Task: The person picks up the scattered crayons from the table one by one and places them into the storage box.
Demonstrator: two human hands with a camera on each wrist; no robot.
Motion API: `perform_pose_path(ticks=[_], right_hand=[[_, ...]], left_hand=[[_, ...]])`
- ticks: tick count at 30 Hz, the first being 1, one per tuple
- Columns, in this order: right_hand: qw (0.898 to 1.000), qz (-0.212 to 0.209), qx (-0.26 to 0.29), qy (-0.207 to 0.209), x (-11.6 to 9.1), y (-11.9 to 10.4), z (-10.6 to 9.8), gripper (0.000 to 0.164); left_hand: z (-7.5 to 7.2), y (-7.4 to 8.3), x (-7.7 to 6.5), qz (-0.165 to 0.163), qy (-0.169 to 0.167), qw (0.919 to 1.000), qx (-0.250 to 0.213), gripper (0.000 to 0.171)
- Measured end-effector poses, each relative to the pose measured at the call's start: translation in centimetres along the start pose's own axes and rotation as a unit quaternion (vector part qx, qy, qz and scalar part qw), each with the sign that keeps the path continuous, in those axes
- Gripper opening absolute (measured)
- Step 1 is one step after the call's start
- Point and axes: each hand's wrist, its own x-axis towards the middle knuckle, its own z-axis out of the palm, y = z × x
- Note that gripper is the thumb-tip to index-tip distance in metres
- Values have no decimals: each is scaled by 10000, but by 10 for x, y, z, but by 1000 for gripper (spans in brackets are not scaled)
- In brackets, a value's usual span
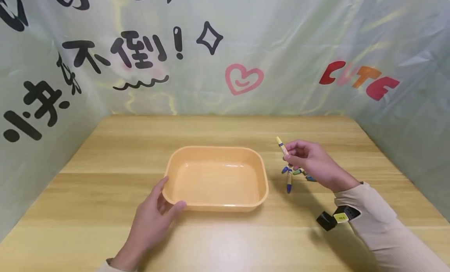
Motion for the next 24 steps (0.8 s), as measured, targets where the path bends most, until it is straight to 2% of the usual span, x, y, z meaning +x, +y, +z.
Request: perform_pose_path(ticks=[2,9,18,24], right_hand=[[10000,25,57,-75,2,1,2,25],[9997,152,-3,-169,14,-2,-1,26],[9988,327,-250,-256,29,-15,5,24],[9978,289,-345,-483,40,-27,12,24]], left_hand=[[2,-1,-2,-122,15,9999,75,89],[6,1,1,92,-49,9999,112,99],[7,10,2,-235,-99,9996,142,100],[7,9,0,-220,-91,9996,154,97]])
